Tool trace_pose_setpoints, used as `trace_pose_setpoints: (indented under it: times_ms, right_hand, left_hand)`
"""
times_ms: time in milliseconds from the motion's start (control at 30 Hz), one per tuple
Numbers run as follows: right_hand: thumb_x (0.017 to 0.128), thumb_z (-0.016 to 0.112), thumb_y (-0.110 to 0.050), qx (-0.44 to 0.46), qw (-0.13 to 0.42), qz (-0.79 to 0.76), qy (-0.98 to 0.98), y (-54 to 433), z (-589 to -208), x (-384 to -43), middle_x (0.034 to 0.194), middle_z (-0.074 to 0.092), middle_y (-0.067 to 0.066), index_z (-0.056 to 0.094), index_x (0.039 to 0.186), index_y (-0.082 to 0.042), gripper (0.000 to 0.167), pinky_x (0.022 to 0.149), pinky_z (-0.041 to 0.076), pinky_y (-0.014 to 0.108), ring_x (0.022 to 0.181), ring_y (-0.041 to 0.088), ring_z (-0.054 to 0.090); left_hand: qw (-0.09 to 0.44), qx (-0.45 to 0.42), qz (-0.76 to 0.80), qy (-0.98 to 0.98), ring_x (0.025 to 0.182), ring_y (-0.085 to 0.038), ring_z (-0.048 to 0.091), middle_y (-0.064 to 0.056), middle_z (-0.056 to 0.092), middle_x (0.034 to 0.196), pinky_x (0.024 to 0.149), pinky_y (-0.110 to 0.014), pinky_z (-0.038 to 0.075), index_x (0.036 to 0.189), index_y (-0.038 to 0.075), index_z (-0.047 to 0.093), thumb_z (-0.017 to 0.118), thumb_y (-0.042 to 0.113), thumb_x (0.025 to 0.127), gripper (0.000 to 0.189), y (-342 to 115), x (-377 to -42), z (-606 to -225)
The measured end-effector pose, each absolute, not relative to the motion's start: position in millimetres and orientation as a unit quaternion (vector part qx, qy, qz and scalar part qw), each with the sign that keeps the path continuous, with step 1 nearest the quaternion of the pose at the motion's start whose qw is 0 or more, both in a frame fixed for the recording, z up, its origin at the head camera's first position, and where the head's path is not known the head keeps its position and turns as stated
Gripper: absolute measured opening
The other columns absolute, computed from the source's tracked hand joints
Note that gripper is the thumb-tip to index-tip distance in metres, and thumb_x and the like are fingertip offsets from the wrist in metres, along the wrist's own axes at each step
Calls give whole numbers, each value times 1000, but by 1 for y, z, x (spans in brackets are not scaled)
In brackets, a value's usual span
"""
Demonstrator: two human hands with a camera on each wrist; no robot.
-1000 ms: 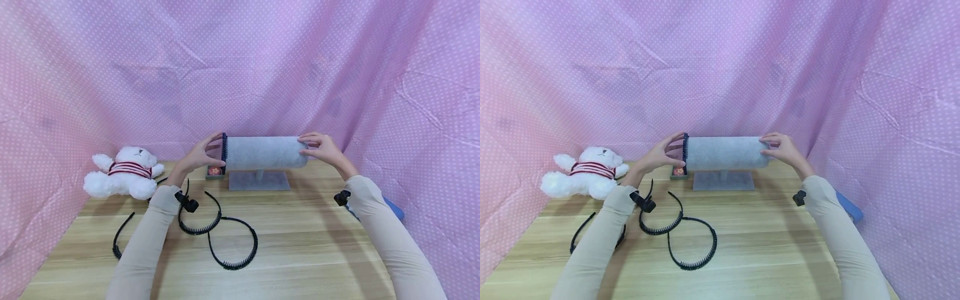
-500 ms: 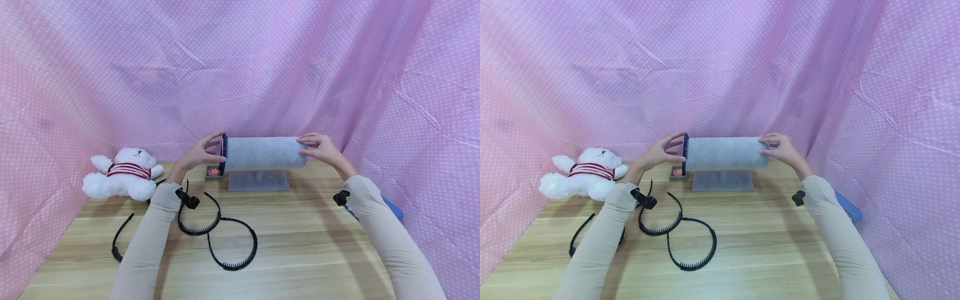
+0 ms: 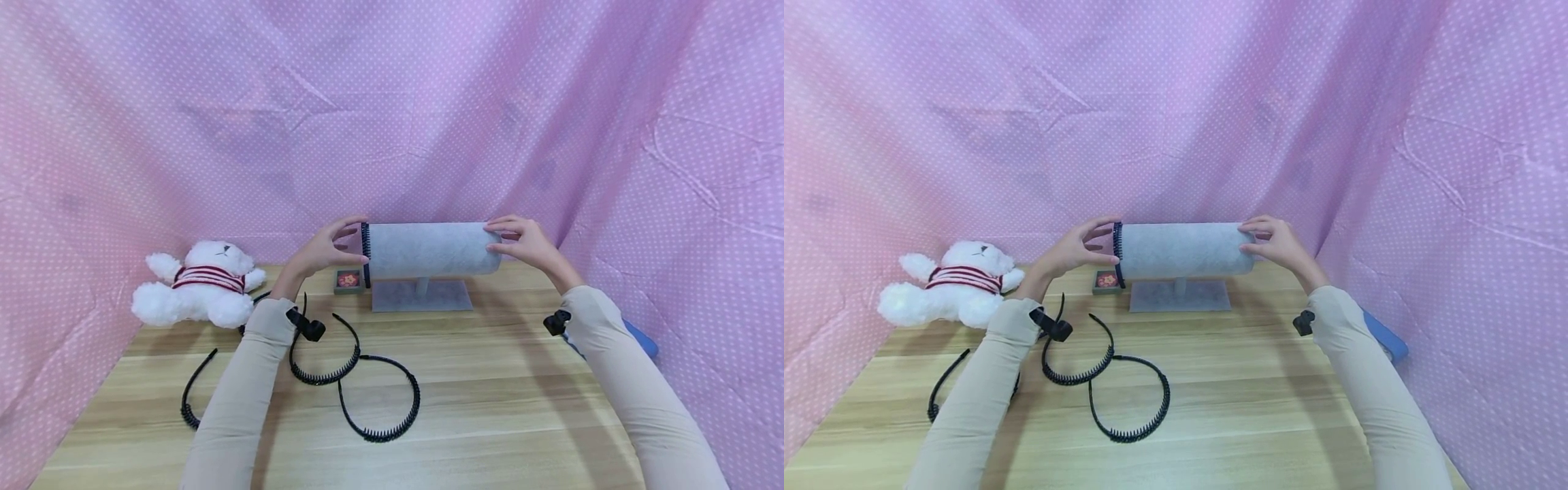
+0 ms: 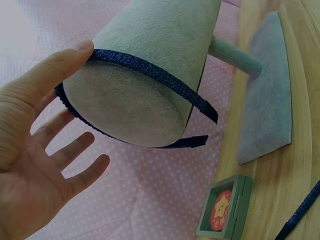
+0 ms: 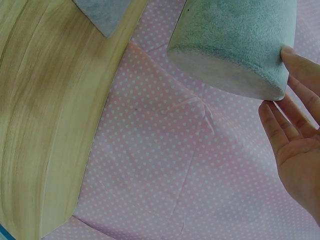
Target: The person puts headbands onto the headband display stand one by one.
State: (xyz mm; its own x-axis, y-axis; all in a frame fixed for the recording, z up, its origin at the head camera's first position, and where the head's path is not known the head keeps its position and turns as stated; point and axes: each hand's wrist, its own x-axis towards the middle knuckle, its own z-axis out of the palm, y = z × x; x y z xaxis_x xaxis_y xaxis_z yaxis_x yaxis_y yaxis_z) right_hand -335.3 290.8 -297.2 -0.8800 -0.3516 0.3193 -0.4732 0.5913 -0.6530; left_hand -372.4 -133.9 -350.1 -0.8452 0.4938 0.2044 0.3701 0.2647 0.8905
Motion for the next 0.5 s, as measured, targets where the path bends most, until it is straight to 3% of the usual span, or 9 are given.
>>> trace_pose_setpoints:
  times_ms: [233, 500]
  right_hand:
    - [89, 74, 4, 228, 76, 388, -890, 290, -296, -333, 136, 58, 33, 63, 126, 15, 41, 109, 46, 57, 128, 47, 54]
    - [88, 75, 4, 229, 80, 384, -891, 290, -296, -334, 135, 58, 33, 63, 126, 15, 41, 108, 46, 56, 128, 46, 55]
  left_hand:
    - [44, 277, 536, 796, 154, -36, 26, -5, 31, 166, 122, -59, 30, 155, 15, 42, 85, 9, 82, 84, -131, -372, -350]
    - [8, 290, 482, 827, 152, -31, 32, 0, 40, 162, 123, -58, 28, 151, 20, 48, 90, 20, 79, 84, -122, -372, -350]
